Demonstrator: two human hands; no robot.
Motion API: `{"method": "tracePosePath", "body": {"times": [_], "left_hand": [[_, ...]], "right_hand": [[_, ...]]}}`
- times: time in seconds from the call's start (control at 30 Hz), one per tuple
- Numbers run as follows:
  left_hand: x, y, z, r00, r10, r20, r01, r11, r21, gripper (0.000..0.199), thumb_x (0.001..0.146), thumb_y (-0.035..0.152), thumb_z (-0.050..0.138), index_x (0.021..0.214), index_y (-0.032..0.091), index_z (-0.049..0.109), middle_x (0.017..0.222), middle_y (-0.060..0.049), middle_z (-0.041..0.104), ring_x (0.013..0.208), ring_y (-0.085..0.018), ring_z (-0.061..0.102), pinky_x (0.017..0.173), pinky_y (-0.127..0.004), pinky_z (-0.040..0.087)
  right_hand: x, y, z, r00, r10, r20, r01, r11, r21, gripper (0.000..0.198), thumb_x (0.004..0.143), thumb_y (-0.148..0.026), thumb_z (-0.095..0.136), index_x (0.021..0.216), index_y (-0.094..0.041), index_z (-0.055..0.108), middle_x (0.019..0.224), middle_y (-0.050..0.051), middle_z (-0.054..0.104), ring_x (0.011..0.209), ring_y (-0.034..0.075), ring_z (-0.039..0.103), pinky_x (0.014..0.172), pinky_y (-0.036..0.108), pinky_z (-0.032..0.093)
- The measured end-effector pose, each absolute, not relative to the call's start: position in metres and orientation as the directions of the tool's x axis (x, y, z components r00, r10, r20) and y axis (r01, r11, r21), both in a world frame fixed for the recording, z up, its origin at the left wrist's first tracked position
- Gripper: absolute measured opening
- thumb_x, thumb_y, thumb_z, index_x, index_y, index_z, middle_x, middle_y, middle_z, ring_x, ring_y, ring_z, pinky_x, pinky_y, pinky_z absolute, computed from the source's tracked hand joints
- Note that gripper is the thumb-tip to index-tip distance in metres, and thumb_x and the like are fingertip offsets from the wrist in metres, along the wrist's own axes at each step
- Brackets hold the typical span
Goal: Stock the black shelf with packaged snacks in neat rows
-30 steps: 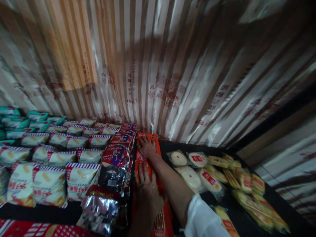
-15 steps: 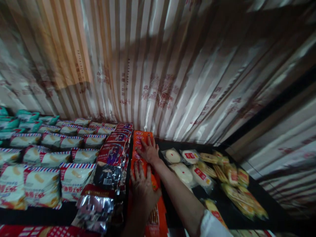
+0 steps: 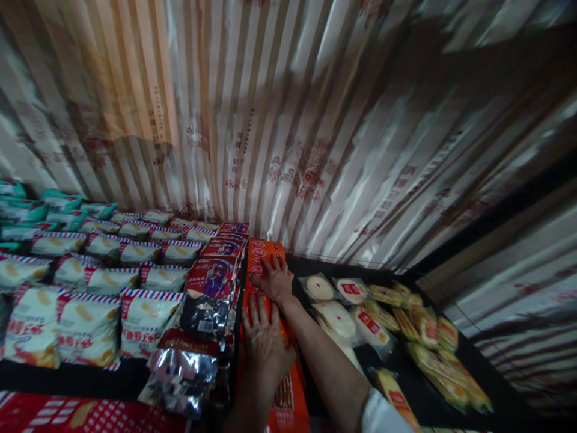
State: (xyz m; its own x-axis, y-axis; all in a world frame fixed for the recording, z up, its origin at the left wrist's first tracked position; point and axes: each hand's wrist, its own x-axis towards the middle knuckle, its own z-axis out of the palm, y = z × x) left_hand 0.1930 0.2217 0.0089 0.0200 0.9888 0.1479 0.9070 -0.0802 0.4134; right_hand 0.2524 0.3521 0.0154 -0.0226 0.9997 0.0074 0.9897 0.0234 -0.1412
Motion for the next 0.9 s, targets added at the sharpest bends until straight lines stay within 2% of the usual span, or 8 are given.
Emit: {"method": "tracePosePath", "body": {"times": [0.37, 0.53, 0.77, 0.9], "left_hand": [[0.180, 0.226, 0.013, -0.009, 0.995, 0.095, 0.915, -0.030, 0.403, 0.073, 0.063, 0.039, 0.061, 0.132, 0.019, 0.045, 0.144, -0.013, 0.036, 0.135, -0.035, 0.022, 0.108, -0.049, 0.017], [0.179, 0.225, 0.018, 0.022, 0.997, 0.080, 0.913, -0.053, 0.405, 0.073, 0.065, 0.038, 0.060, 0.134, 0.020, 0.043, 0.143, -0.012, 0.037, 0.134, -0.035, 0.024, 0.108, -0.050, 0.018], [0.177, 0.224, 0.016, 0.024, 0.995, 0.101, 0.904, -0.065, 0.423, 0.074, 0.065, 0.043, 0.061, 0.133, 0.020, 0.044, 0.144, -0.013, 0.035, 0.136, -0.035, 0.021, 0.109, -0.051, 0.016], [0.177, 0.223, 0.016, 0.021, 0.992, 0.123, 0.906, -0.071, 0.418, 0.073, 0.067, 0.046, 0.060, 0.134, 0.021, 0.044, 0.145, -0.011, 0.035, 0.136, -0.035, 0.020, 0.110, -0.051, 0.016]], "right_hand": [[0.236, 0.355, 0.018, -0.017, 1.000, -0.024, 0.989, 0.013, -0.148, 0.065, 0.080, -0.063, 0.041, 0.138, -0.037, 0.030, 0.151, 0.003, 0.021, 0.137, 0.029, 0.011, 0.100, 0.048, 0.023], [0.236, 0.355, 0.017, -0.021, 0.999, -0.041, 0.995, 0.017, -0.099, 0.067, 0.081, -0.061, 0.040, 0.141, -0.035, 0.025, 0.152, 0.004, 0.018, 0.138, 0.027, 0.009, 0.103, 0.047, 0.015], [0.235, 0.359, 0.019, -0.019, 0.993, -0.113, 0.992, 0.005, -0.126, 0.069, 0.082, -0.064, 0.035, 0.142, -0.034, 0.021, 0.154, 0.003, 0.012, 0.140, 0.026, 0.002, 0.106, 0.051, 0.006], [0.237, 0.358, 0.027, -0.023, 0.994, -0.105, 0.991, 0.009, -0.135, 0.066, 0.082, -0.066, 0.032, 0.141, -0.036, 0.025, 0.153, 0.004, 0.013, 0.140, 0.028, 0.001, 0.105, 0.055, 0.003]]}}
